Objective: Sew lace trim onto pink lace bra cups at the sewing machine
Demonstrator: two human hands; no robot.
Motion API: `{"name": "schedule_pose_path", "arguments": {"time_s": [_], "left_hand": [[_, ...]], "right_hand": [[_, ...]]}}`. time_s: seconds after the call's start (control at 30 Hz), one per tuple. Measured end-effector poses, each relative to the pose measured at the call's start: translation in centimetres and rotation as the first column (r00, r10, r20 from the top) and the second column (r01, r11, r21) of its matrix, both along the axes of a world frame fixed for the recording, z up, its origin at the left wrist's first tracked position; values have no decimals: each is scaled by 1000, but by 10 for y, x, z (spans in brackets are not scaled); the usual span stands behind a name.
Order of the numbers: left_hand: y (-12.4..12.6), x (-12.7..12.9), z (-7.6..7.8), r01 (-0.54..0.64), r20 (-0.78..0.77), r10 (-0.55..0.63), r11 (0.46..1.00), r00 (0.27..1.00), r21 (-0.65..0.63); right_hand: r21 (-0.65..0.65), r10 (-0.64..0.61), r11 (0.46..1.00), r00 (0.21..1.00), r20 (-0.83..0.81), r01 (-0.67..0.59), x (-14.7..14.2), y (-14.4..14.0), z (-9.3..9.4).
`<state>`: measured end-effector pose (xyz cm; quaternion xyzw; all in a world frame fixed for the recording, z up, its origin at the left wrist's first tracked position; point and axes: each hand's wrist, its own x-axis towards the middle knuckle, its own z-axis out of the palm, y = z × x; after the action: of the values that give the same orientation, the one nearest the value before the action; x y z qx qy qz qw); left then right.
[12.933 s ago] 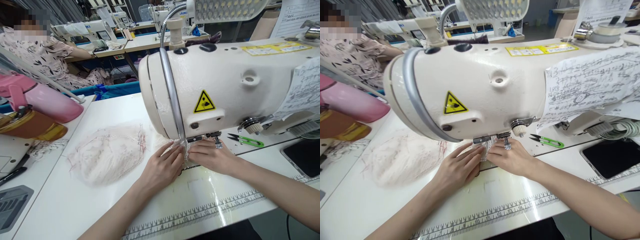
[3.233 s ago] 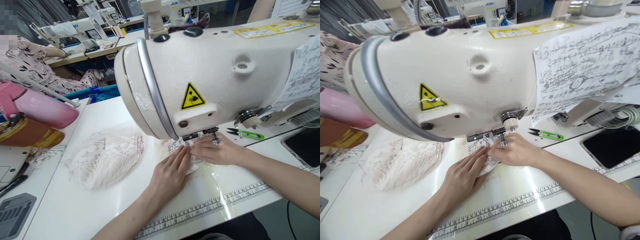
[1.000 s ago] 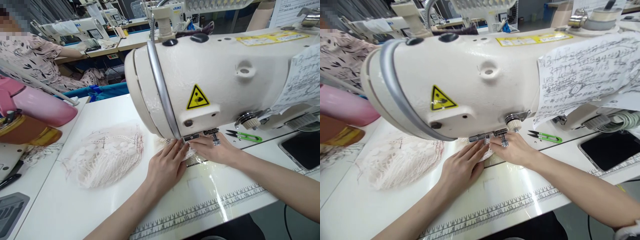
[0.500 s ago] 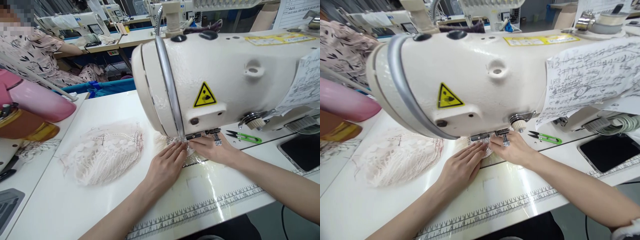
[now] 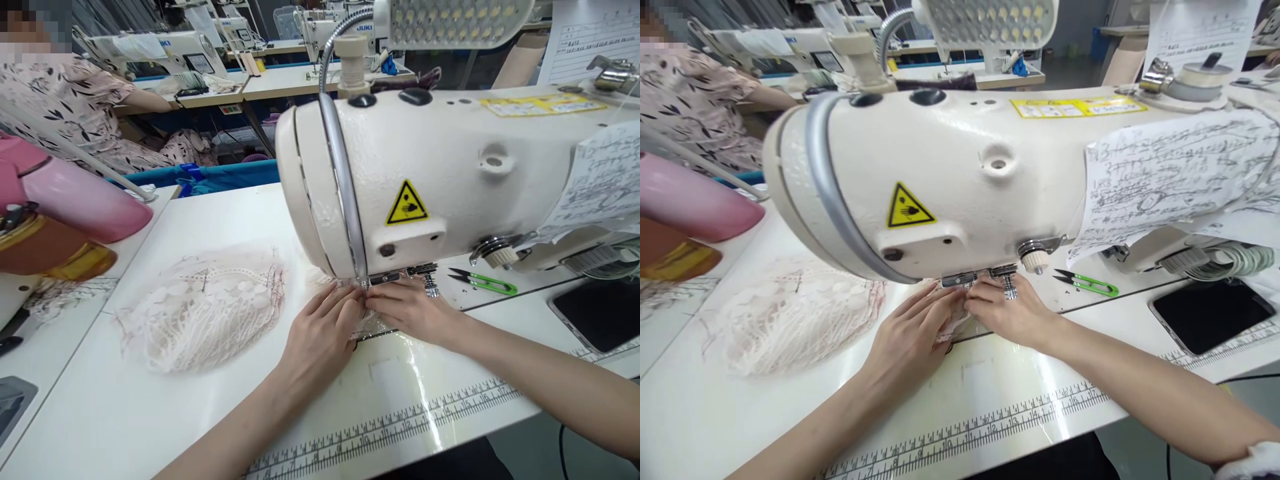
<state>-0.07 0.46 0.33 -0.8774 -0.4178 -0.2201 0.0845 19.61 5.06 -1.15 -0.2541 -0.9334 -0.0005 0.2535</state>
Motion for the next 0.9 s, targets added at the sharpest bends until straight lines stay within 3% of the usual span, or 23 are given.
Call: {"name": "schedule_pose_path", "arguments": {"time_s": [0.4, 0.67, 0.9], "left_hand": [[2, -4, -2, -4, -63, -2, 996, 998, -87], [1, -2, -2, -23, -66, 18, 996, 998, -85], [1, 2, -2, -12, -73, 11, 1000, 997, -7]], "right_hand": [[93, 3, 996, 1000, -15, -2, 2, -7, -12], [85, -3, 996, 1000, -18, 4, 4, -5, 1], [137, -45, 990, 999, 19, 42, 5, -2, 4]]}}
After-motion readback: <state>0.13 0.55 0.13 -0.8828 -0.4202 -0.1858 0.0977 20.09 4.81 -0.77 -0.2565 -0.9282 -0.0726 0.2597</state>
